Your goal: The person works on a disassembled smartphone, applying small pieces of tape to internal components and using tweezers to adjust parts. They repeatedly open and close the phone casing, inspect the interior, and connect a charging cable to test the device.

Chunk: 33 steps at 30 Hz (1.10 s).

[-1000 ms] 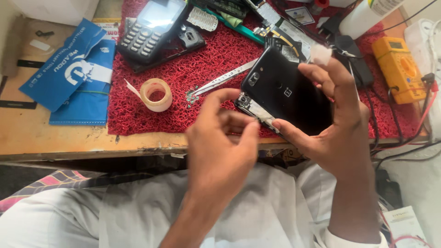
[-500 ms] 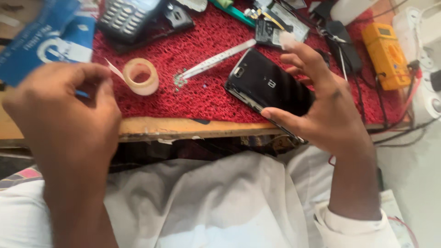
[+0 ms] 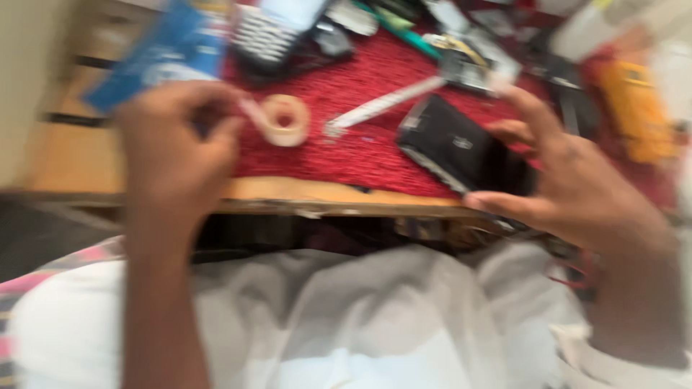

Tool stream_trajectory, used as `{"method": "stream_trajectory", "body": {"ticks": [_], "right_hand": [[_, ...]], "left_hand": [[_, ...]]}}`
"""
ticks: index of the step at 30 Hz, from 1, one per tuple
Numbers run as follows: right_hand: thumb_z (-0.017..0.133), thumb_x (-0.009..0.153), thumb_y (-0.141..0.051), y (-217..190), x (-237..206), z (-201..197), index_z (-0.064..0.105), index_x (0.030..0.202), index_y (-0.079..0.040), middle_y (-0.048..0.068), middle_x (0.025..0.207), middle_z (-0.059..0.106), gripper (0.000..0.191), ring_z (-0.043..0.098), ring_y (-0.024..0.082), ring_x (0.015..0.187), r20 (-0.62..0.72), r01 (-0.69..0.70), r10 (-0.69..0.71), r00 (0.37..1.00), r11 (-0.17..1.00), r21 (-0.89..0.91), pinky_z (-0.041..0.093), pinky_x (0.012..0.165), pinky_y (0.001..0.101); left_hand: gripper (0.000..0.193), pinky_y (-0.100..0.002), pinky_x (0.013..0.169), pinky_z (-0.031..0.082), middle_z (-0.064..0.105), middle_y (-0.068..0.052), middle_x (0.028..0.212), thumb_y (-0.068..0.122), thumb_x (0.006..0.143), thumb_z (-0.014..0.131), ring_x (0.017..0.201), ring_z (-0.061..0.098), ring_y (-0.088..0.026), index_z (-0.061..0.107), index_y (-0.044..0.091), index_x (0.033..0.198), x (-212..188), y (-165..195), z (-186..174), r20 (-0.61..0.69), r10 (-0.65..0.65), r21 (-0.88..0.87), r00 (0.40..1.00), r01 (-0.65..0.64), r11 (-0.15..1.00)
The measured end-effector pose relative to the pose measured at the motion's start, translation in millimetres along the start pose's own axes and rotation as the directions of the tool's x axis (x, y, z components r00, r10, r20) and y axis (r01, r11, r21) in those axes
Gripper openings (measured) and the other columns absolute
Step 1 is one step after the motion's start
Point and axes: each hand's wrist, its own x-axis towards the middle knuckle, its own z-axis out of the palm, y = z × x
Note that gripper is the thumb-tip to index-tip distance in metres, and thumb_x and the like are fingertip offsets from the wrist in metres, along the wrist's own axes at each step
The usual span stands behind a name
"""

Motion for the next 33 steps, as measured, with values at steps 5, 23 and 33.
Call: {"method": "stream_trajectory", "body": {"ticks": [5, 23, 33], "right_hand": [[0.092, 0.059, -0.038, 3, 7, 19, 0.029, 0.163, -0.012, 0.021, 0.13, 0.068, 0.124, 0.068, 0.037, 0.116, -0.066, -0.053, 0.05, 0.997, 0.998, -0.046, 0.053, 0.101, 0.0467], [0.089, 0.07, -0.021, -25, -15, 8, 0.029, 0.156, -0.009, 0.023, 0.125, 0.067, 0.106, 0.07, 0.036, 0.11, -0.268, 0.15, -0.147, 0.952, 0.989, -0.01, 0.057, 0.091, 0.0441], [0.09, 0.075, -0.021, -32, -23, 5, 0.031, 0.157, -0.01, 0.019, 0.12, 0.071, 0.101, 0.073, 0.032, 0.106, -0.238, 0.133, -0.12, 0.964, 0.99, 0.037, 0.058, 0.091, 0.0409]], "left_hand": [[0.021, -0.025, 0.067, 0.057, 0.075, -0.005, 0.083, -0.002, 0.085, 0.074, 0.073, 0.072, -0.01, 0.074, 0.002, 0.105, 1, -7, -13, 0.004, -0.272, -0.213, 0.962, 0.266, 0.94], [0.017, -0.043, 0.09, 0.055, 0.071, -0.016, 0.106, 0.006, 0.093, 0.073, 0.1, 0.069, -0.033, 0.071, 0.0, 0.108, -26, 86, 20, 0.096, 0.167, -0.196, 0.981, -0.146, 0.97], [0.094, -0.045, 0.118, 0.037, 0.048, -0.023, 0.152, 0.008, 0.067, 0.081, 0.141, 0.044, -0.04, 0.039, 0.001, 0.151, 14, 96, 86, 0.273, 0.529, -0.247, 0.804, -0.473, 0.846]]}}
